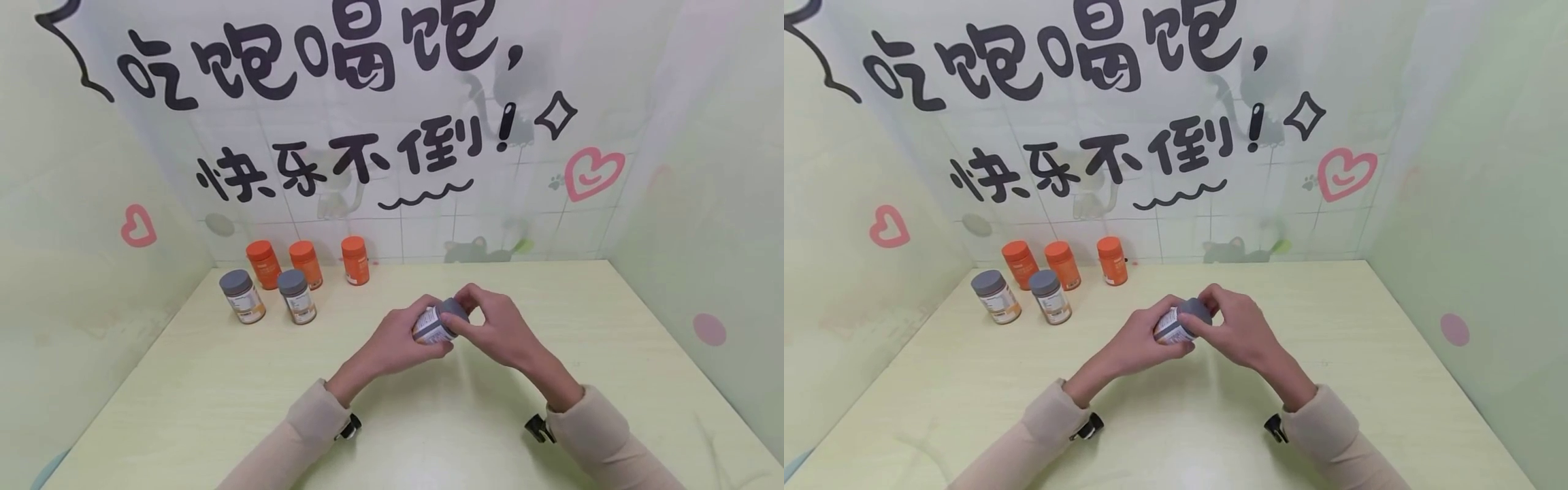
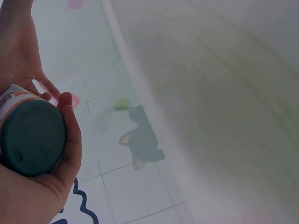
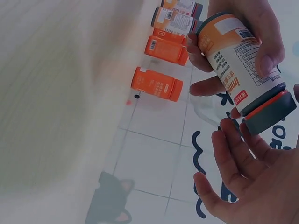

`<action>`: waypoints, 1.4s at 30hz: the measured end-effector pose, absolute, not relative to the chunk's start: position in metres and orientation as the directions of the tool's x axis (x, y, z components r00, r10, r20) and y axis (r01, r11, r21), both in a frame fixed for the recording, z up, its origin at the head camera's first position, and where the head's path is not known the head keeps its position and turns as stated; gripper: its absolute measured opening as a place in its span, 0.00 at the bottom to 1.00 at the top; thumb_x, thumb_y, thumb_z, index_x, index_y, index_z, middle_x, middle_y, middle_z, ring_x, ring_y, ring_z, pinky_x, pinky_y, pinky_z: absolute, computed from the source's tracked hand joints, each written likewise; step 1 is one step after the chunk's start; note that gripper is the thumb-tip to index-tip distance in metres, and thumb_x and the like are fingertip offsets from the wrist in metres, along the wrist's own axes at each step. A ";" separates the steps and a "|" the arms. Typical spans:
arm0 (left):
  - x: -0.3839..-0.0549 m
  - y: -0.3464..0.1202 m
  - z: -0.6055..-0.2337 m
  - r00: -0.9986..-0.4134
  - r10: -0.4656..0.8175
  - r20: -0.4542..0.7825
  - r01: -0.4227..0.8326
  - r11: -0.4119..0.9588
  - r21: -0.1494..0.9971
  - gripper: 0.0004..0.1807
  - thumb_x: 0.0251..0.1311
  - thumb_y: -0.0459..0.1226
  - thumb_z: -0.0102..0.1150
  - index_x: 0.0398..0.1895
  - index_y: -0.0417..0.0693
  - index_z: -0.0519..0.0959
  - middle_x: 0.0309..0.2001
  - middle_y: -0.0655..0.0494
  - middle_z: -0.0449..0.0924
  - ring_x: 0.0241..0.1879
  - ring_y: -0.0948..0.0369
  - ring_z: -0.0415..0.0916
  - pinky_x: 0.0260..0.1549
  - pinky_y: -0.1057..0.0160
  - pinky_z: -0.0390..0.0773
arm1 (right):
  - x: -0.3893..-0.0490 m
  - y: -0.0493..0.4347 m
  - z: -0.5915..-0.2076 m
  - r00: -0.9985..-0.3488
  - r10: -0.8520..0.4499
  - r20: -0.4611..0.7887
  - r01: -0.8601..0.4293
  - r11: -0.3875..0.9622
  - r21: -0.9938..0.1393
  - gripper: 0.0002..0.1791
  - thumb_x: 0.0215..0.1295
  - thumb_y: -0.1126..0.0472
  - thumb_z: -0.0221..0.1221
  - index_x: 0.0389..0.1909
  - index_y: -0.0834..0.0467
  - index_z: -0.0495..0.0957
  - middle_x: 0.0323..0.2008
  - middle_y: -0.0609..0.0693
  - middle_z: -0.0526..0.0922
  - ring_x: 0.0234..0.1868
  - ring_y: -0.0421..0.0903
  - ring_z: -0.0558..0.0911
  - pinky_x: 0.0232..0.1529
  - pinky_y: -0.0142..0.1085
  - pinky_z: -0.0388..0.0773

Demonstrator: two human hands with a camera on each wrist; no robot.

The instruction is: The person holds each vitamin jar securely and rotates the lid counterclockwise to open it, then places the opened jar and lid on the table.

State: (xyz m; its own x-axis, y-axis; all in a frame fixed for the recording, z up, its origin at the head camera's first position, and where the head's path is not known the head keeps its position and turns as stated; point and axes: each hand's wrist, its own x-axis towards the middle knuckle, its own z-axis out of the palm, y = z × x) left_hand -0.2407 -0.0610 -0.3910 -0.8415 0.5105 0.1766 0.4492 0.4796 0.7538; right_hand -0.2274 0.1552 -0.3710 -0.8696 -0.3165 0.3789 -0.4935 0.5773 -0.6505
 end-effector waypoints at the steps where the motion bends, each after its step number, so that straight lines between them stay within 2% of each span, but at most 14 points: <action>1: -0.239 -0.060 -0.391 -0.839 0.512 0.187 0.465 0.494 0.734 0.25 0.58 0.51 0.69 0.58 0.70 0.72 0.41 0.63 0.83 0.37 0.63 0.80 0.30 0.63 0.82 | -0.227 0.154 -0.371 -0.875 -0.309 0.373 -0.484 0.601 -0.636 0.13 0.68 0.45 0.64 0.42 0.50 0.79 0.31 0.41 0.83 0.34 0.40 0.79 0.31 0.34 0.76; 4: -0.235 -0.057 -0.391 -0.829 0.509 0.232 0.519 0.543 0.660 0.26 0.57 0.52 0.69 0.58 0.68 0.72 0.37 0.65 0.83 0.33 0.66 0.80 0.26 0.65 0.81 | -0.225 0.152 -0.371 -0.887 -0.291 0.357 -0.455 0.677 -0.579 0.14 0.69 0.41 0.62 0.35 0.48 0.77 0.23 0.41 0.77 0.24 0.40 0.74 0.24 0.33 0.69; 8: -0.229 -0.054 -0.391 -0.811 0.498 0.308 0.579 0.604 0.548 0.28 0.56 0.54 0.71 0.57 0.63 0.72 0.33 0.64 0.83 0.27 0.70 0.77 0.24 0.69 0.77 | -0.221 0.149 -0.370 -0.901 -0.272 0.339 -0.418 0.755 -0.505 0.20 0.71 0.38 0.57 0.27 0.48 0.74 0.16 0.41 0.70 0.17 0.40 0.68 0.20 0.34 0.63; 15: -0.223 -0.049 -0.395 -0.767 0.471 0.436 0.631 0.679 0.375 0.29 0.53 0.53 0.75 0.55 0.55 0.74 0.35 0.61 0.86 0.27 0.66 0.80 0.24 0.70 0.74 | -0.215 0.143 -0.366 -0.954 -0.172 0.245 -0.272 0.841 -0.468 0.32 0.70 0.26 0.48 0.21 0.48 0.75 0.14 0.44 0.71 0.17 0.43 0.70 0.20 0.37 0.65; 19: -0.218 -0.048 -0.397 -0.737 0.453 0.501 0.638 0.711 0.295 0.28 0.54 0.49 0.75 0.56 0.54 0.75 0.38 0.59 0.87 0.28 0.63 0.81 0.23 0.69 0.75 | -0.214 0.141 -0.367 -0.966 -0.120 0.229 -0.218 0.853 -0.474 0.37 0.69 0.23 0.46 0.15 0.48 0.72 0.12 0.44 0.68 0.16 0.43 0.69 0.19 0.37 0.63; 25: -0.213 -0.045 -0.399 -0.707 0.445 0.549 0.630 0.749 0.204 0.29 0.56 0.49 0.72 0.57 0.50 0.75 0.39 0.58 0.86 0.26 0.63 0.81 0.20 0.69 0.74 | -0.212 0.141 -0.369 -0.961 -0.104 0.256 -0.224 0.837 -0.500 0.36 0.71 0.27 0.46 0.13 0.49 0.67 0.12 0.43 0.66 0.16 0.43 0.67 0.19 0.37 0.62; 30: -0.215 -0.044 -0.397 -0.668 0.450 0.593 0.642 0.751 0.154 0.29 0.52 0.49 0.74 0.54 0.50 0.76 0.37 0.59 0.86 0.24 0.63 0.81 0.19 0.69 0.75 | -0.214 0.140 -0.372 -0.940 -0.124 0.317 -0.286 0.792 -0.539 0.32 0.73 0.35 0.50 0.12 0.49 0.68 0.12 0.43 0.66 0.15 0.41 0.65 0.19 0.36 0.62; 37: -0.216 -0.045 -0.397 -0.651 0.456 0.606 0.678 0.709 0.195 0.27 0.48 0.44 0.75 0.50 0.47 0.76 0.33 0.58 0.86 0.26 0.66 0.81 0.21 0.71 0.76 | -0.214 0.138 -0.376 -0.907 -0.146 0.395 -0.375 0.708 -0.598 0.27 0.71 0.44 0.55 0.12 0.51 0.70 0.11 0.42 0.67 0.14 0.39 0.64 0.17 0.33 0.60; 42: -0.214 -0.045 -0.395 -0.656 0.461 0.597 0.681 0.703 0.205 0.25 0.46 0.43 0.75 0.46 0.47 0.75 0.29 0.59 0.83 0.23 0.66 0.79 0.20 0.73 0.73 | -0.213 0.136 -0.378 -0.903 -0.145 0.405 -0.389 0.676 -0.626 0.27 0.70 0.46 0.55 0.11 0.52 0.70 0.10 0.42 0.66 0.13 0.38 0.63 0.16 0.32 0.58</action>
State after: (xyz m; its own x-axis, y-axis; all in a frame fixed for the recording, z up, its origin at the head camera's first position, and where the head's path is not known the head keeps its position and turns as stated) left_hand -0.2144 -0.0452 -0.3950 -0.6564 0.4610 0.5972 0.6807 0.7032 0.2053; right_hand -0.2135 0.1355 -0.3777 -0.9027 -0.1448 0.4051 -0.3893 0.6758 -0.6259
